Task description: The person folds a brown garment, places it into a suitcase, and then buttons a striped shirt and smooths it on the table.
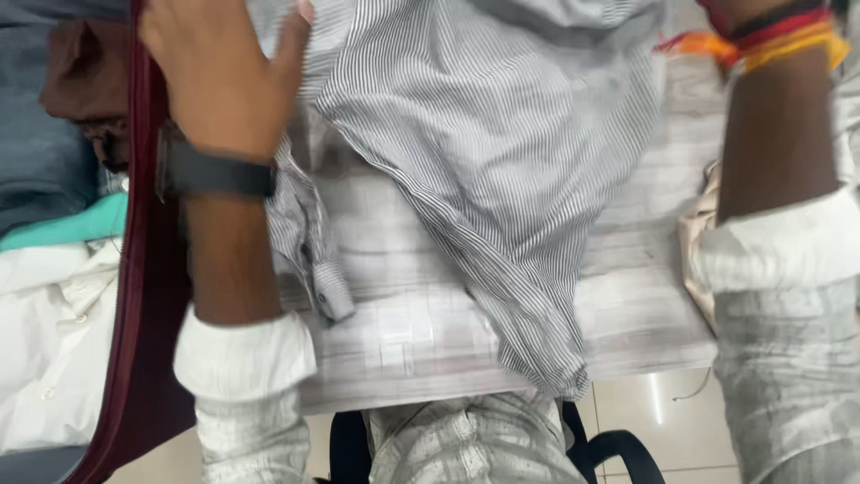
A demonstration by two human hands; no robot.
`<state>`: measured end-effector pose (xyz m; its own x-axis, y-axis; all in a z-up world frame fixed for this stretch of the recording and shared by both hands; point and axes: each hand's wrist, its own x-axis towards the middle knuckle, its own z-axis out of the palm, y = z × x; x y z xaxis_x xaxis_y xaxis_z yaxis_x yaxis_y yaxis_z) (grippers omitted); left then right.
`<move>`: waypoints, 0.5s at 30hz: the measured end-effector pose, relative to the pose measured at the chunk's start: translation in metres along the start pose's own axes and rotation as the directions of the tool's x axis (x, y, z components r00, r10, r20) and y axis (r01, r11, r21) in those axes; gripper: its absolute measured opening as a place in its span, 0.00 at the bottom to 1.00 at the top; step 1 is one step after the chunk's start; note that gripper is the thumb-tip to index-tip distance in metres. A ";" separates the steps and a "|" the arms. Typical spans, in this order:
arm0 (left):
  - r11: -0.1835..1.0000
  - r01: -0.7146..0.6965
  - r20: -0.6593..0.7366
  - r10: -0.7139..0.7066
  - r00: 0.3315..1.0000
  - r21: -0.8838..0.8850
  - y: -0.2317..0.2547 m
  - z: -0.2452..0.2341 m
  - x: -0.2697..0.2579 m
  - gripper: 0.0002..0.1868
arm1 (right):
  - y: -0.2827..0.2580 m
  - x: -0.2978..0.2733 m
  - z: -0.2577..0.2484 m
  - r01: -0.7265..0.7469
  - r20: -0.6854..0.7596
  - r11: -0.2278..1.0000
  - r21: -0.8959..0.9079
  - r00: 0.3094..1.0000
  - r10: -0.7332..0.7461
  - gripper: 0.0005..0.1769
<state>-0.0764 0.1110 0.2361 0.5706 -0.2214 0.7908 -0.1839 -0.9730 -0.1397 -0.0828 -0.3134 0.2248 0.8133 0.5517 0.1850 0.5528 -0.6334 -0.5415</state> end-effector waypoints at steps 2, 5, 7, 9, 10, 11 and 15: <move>0.877 0.151 0.256 -0.034 0.966 -0.456 0.043 -0.018 -0.037 0.28 | -0.009 0.057 0.001 0.163 -0.177 0.987 -0.015 0.971 -0.163 0.22; 0.620 0.305 0.501 0.166 0.849 -0.723 0.119 -0.047 -0.097 0.28 | -0.006 0.000 0.042 0.036 -0.283 0.997 -0.063 0.958 -0.053 0.22; 0.540 0.295 0.504 0.292 0.813 -0.788 0.143 -0.056 -0.127 0.30 | 0.009 -0.038 0.070 -0.299 -0.339 0.932 -0.206 0.915 0.218 0.20; 0.634 0.240 0.510 0.285 0.811 -0.736 0.159 -0.053 -0.150 0.33 | 0.029 -0.067 0.092 -0.497 -0.354 0.782 -0.377 0.857 0.374 0.18; 0.676 0.213 0.514 0.282 0.810 -0.706 0.166 -0.049 -0.158 0.35 | 0.038 -0.077 0.101 -0.510 -0.368 0.768 -0.387 0.849 0.378 0.21; 0.684 0.247 0.558 0.277 0.783 -0.686 0.173 -0.042 -0.164 0.30 | 0.043 -0.086 0.115 -0.523 -0.377 0.755 -0.396 0.842 0.385 0.24; 0.567 0.342 0.583 0.320 0.747 -0.750 0.180 -0.029 -0.159 0.18 | 0.054 -0.093 0.154 -0.477 -0.193 0.864 -0.162 0.874 0.446 0.17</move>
<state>-0.2235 -0.0274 0.1019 0.8336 -0.5153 0.1988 -0.5093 -0.5778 0.6378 -0.1567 -0.3157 0.0518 0.9924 0.0950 0.0784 0.1194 -0.8981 -0.4232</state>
